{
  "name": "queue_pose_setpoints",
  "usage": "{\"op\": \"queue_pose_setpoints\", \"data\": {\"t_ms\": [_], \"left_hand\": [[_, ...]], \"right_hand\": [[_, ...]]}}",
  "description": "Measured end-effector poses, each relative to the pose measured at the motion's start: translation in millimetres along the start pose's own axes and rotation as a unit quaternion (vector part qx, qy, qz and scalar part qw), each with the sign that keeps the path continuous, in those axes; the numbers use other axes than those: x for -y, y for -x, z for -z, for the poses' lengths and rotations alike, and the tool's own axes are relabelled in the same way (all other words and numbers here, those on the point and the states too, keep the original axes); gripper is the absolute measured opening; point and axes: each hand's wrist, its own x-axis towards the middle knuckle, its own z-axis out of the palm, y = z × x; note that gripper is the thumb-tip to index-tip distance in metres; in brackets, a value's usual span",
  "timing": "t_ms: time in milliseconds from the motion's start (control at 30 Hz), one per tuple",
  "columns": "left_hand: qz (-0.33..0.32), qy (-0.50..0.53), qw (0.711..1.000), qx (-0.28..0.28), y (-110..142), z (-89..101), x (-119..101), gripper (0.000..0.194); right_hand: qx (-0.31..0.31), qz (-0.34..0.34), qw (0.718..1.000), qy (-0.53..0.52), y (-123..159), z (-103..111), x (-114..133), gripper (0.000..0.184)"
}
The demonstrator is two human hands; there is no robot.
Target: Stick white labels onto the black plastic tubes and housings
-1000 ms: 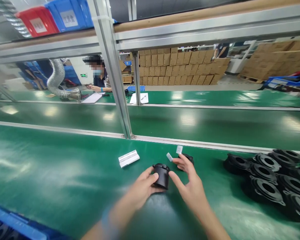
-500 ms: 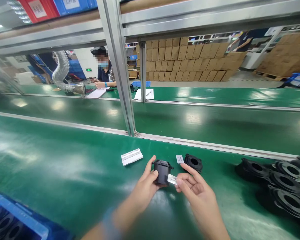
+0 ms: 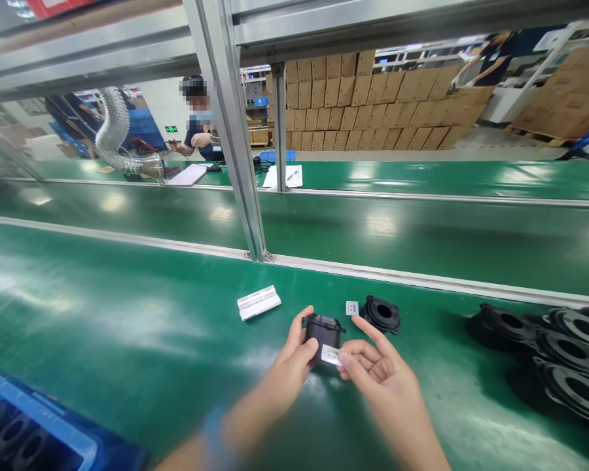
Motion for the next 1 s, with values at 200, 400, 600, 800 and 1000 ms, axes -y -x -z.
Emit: {"op": "queue_pose_setpoints", "data": {"t_ms": [200,400,600,800,1000], "left_hand": [[-0.004,-0.050,0.999,0.009,2.4,4.1,1.4,0.057],[-0.011,-0.075,0.997,0.007,2.7,6.8,3.7,0.056],[-0.019,-0.093,0.996,0.003,1.7,9.6,5.3,0.055],[-0.021,-0.078,0.997,-0.006,2.4,7.5,5.0,0.055],[-0.022,-0.088,0.996,-0.008,2.9,8.3,6.3,0.057]], "right_hand": [[-0.028,-0.010,1.000,0.003,3.1,-5.4,3.6,0.077],[-0.042,-0.004,0.999,0.012,3.8,-8.5,3.6,0.074],[-0.043,0.003,0.999,0.022,4.8,-8.5,2.7,0.072],[-0.032,0.000,0.999,0.029,5.2,-7.5,2.4,0.072],[-0.025,0.004,0.999,0.044,5.4,-6.8,1.5,0.070]]}}
